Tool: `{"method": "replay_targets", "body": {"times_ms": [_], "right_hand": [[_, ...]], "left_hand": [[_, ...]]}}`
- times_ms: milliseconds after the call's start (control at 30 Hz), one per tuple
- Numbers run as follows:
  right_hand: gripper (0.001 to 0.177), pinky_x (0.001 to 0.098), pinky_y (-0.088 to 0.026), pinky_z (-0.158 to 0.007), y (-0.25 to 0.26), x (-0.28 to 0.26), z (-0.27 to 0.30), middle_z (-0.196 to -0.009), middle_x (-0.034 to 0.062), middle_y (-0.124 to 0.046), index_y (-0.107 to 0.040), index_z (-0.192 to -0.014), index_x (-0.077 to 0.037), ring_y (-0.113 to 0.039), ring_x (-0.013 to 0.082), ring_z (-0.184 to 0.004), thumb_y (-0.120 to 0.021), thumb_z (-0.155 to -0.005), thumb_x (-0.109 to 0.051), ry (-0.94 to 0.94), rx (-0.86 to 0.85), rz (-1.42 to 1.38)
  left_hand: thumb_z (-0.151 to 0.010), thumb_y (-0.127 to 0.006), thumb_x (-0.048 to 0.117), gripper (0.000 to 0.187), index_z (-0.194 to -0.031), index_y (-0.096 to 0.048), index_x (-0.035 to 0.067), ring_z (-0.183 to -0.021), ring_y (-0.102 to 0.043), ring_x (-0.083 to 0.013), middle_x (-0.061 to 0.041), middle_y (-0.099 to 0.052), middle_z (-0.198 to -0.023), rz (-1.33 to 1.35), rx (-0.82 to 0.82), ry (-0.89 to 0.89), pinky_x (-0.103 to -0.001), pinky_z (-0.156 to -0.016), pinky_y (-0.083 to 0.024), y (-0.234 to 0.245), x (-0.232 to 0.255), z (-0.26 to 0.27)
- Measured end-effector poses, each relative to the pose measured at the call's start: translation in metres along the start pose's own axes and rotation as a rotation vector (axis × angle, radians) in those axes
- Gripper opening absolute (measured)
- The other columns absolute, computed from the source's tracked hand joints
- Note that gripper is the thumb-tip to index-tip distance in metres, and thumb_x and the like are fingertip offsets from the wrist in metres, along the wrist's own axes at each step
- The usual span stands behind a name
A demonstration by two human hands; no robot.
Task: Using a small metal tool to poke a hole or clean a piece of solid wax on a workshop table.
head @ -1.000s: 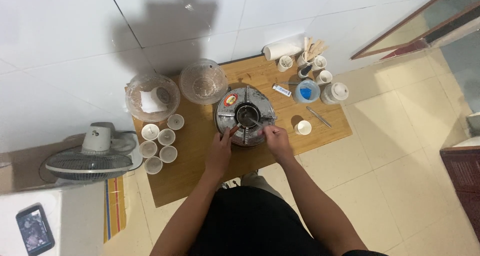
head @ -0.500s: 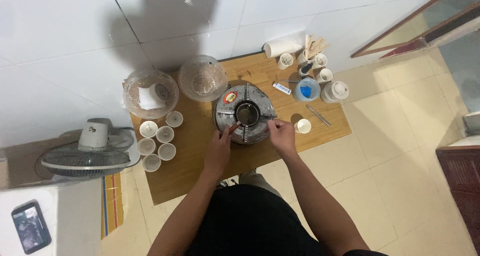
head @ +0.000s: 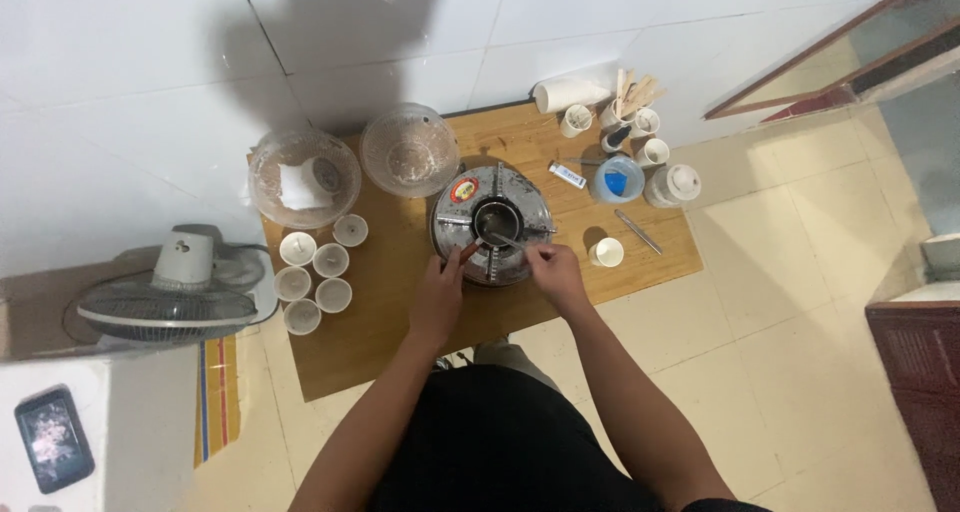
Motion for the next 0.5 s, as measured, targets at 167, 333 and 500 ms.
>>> {"method": "replay_targets", "body": {"times_ms": [167,333,500], "right_hand": [[0.027,0.0450,-0.049,-0.065,-0.001,0.037,-0.022,-0.064,0.0118,-0.062,-0.066,-0.070,-0.009,-0.061,0.0281,-0.069,-0.067,-0.091,-0.025,0.043,0.011,0.310],[0.017,0.0381,-0.055,-0.072,0.007,0.000,-0.008,-0.078,0.0113,-0.071,-0.075,-0.087,-0.008,-0.070,0.0279,-0.078,-0.063,-0.096,-0.017,0.159,0.054,0.371],[0.023,0.0464,-0.059,-0.074,0.001,-0.014,-0.003,-0.088,0.0197,-0.073,-0.077,-0.109,-0.001,-0.073,0.0353,-0.085,-0.063,-0.101,-0.017,0.281,0.089,0.508]], "left_hand": [[-0.105,-0.057,0.020,0.036,-0.141,-0.062,0.017,-0.114,-0.059,-0.0216,-0.009,-0.055,-0.149,-0.016,0.013,0.018,-0.028,-0.093,-0.051,0.016,-0.002,0.004],[-0.109,-0.050,0.021,0.034,-0.139,-0.060,0.011,-0.097,-0.063,-0.0186,-0.009,-0.064,-0.125,0.273,0.114,0.144,-0.026,-0.081,-0.056,-0.006,0.000,0.000],[-0.109,-0.050,0.026,0.038,-0.144,-0.056,0.014,-0.079,-0.069,-0.0151,-0.006,-0.060,-0.104,0.394,0.243,0.234,-0.022,-0.062,-0.058,-0.039,-0.001,-0.008]]}}
Point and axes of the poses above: each hand's wrist, its own z-axis away from the middle knuckle, its own y-axis out of the back of the hand, x = y × z, the point moved 6 cm from there along -z, towards the middle knuckle
